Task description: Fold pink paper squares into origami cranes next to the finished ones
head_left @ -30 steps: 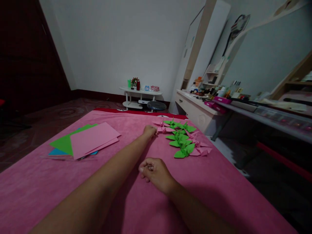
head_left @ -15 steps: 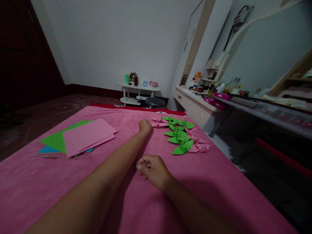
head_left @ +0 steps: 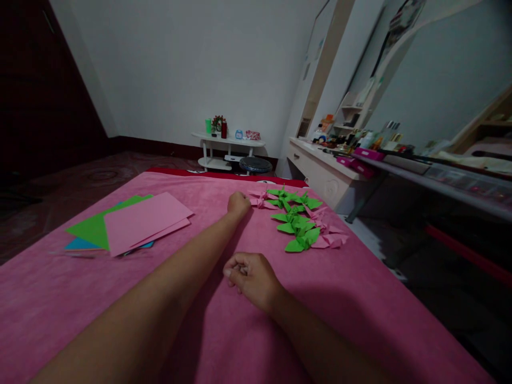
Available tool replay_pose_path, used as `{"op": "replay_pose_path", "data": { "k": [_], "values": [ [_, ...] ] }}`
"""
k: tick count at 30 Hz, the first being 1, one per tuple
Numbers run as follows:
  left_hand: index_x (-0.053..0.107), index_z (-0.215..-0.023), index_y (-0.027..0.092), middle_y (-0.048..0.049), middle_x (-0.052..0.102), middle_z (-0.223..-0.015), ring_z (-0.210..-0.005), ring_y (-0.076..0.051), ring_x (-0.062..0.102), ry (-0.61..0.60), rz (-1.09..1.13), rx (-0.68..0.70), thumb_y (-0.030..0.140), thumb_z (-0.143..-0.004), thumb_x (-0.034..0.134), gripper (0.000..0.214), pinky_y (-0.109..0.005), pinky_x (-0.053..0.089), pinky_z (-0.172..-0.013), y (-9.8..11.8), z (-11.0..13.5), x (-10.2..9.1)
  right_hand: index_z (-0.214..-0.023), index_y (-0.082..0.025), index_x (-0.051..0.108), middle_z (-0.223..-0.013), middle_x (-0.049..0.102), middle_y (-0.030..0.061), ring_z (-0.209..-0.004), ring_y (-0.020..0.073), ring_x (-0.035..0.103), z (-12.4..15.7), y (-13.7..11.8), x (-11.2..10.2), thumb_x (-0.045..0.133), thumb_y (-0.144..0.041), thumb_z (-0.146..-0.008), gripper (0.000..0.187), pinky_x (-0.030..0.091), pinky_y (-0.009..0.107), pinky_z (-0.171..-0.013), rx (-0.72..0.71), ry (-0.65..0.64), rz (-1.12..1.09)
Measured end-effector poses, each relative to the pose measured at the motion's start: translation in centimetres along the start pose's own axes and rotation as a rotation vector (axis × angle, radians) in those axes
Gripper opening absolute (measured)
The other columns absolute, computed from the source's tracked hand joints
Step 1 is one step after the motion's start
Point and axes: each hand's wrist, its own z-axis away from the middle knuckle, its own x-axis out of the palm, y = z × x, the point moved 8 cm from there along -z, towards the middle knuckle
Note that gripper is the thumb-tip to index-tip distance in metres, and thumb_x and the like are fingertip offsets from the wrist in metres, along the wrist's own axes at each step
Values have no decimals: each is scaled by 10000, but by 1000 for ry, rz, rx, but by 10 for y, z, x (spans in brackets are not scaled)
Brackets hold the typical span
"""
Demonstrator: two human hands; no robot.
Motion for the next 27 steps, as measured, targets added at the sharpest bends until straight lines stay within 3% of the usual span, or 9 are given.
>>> {"op": "replay_pose_path", "data": {
  "k": [7, 12, 23, 27],
  "values": [
    [710, -793, 117, -83, 675, -700, -649, -165, 616, -17, 108, -77, 294, -779, 532, 252, -226, 423, -580, -6, -3, 16, -796, -191, 648, -654, 626, -13, -580, 98, 548, 2, -6, -1, 560, -247, -790, 104, 395, 197, -536, 22, 7, 72],
    [713, -735, 119, -61, 662, -622, -598, -159, 612, -48, 134, -77, 269, -738, 573, 206, -220, 425, -562, -5, -2, 22, -786, -189, 636, -637, 618, -12, -568, 98, 541, 1, -5, 0, 558, -248, -788, 97, 383, 194, -519, 14, 16, 89],
    [687, -683, 110, -129, 686, -757, -800, -227, 634, 24, 103, -35, 183, -691, 595, 118, -285, 450, -744, -3, 5, 6, -799, -191, 626, -631, 608, -19, -539, 89, 523, 1, -2, 0, 559, -250, -788, 90, 372, 187, -494, -1, 10, 78],
    [687, -830, 97, -130, 687, -866, -861, -222, 625, 62, 155, -31, 148, -686, 599, 176, -290, 445, -797, -5, 15, -5, -800, -185, 623, -632, 594, -19, -528, 81, 519, 2, -6, 0, 545, -249, -797, 101, 379, 179, -480, -21, -4, 27]
  ]
}}
